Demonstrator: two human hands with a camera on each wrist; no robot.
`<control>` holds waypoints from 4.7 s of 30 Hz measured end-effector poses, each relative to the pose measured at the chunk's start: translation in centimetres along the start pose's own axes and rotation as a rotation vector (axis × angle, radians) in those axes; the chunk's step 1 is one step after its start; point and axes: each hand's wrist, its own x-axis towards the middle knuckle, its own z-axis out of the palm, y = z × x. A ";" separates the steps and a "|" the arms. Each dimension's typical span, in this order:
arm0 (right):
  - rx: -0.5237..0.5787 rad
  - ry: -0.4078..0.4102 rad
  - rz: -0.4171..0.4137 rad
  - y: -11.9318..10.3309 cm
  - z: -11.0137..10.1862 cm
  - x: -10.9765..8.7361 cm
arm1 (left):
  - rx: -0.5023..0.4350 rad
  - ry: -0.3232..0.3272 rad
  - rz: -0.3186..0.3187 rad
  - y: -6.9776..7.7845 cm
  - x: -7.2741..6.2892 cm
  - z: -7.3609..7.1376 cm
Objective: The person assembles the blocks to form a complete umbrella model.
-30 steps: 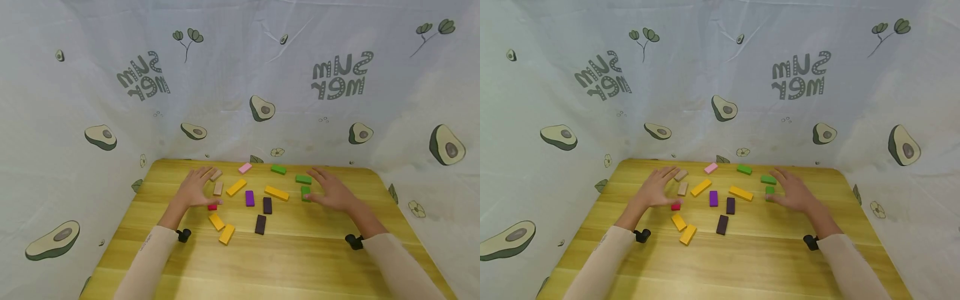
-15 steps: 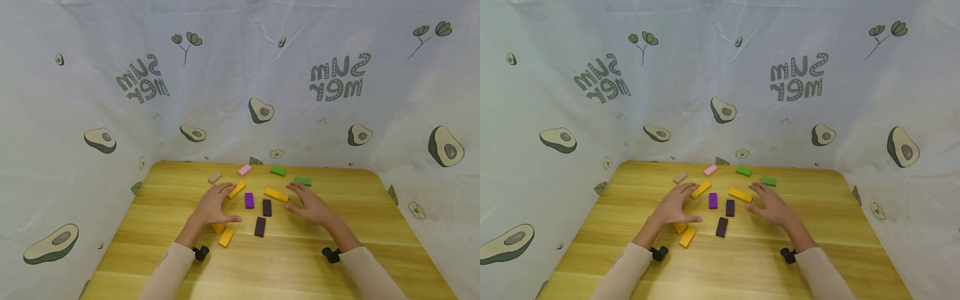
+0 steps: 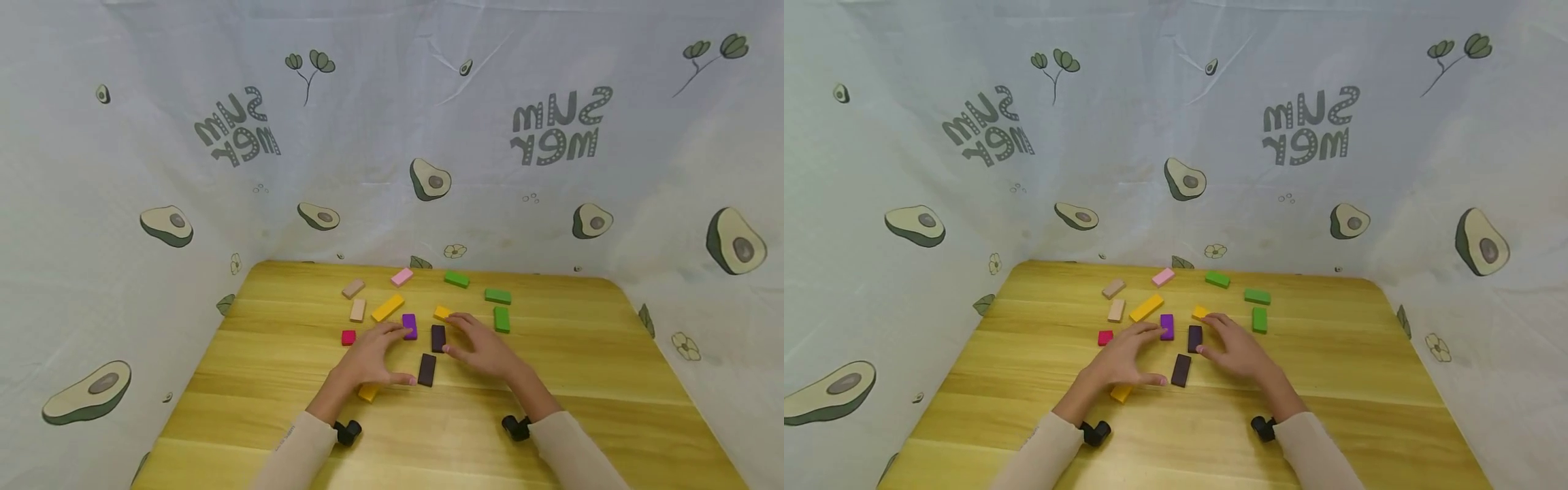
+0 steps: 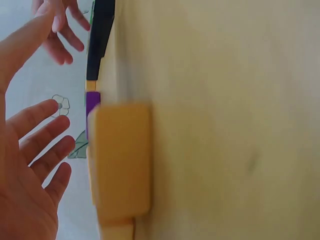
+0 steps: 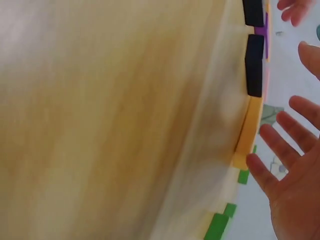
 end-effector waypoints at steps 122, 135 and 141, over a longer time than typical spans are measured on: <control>0.122 -0.023 0.011 -0.6 2.7 0.0 | -0.210 0.045 0.013 4.1 -4.2 4.2; 0.173 -0.032 -0.002 -1.8 2.7 -1.1 | -0.224 0.069 0.014 3.9 -4.0 4.2; 0.196 -0.053 -0.027 -2.8 2.9 -1.6 | -0.210 0.079 0.027 3.9 -4.1 4.3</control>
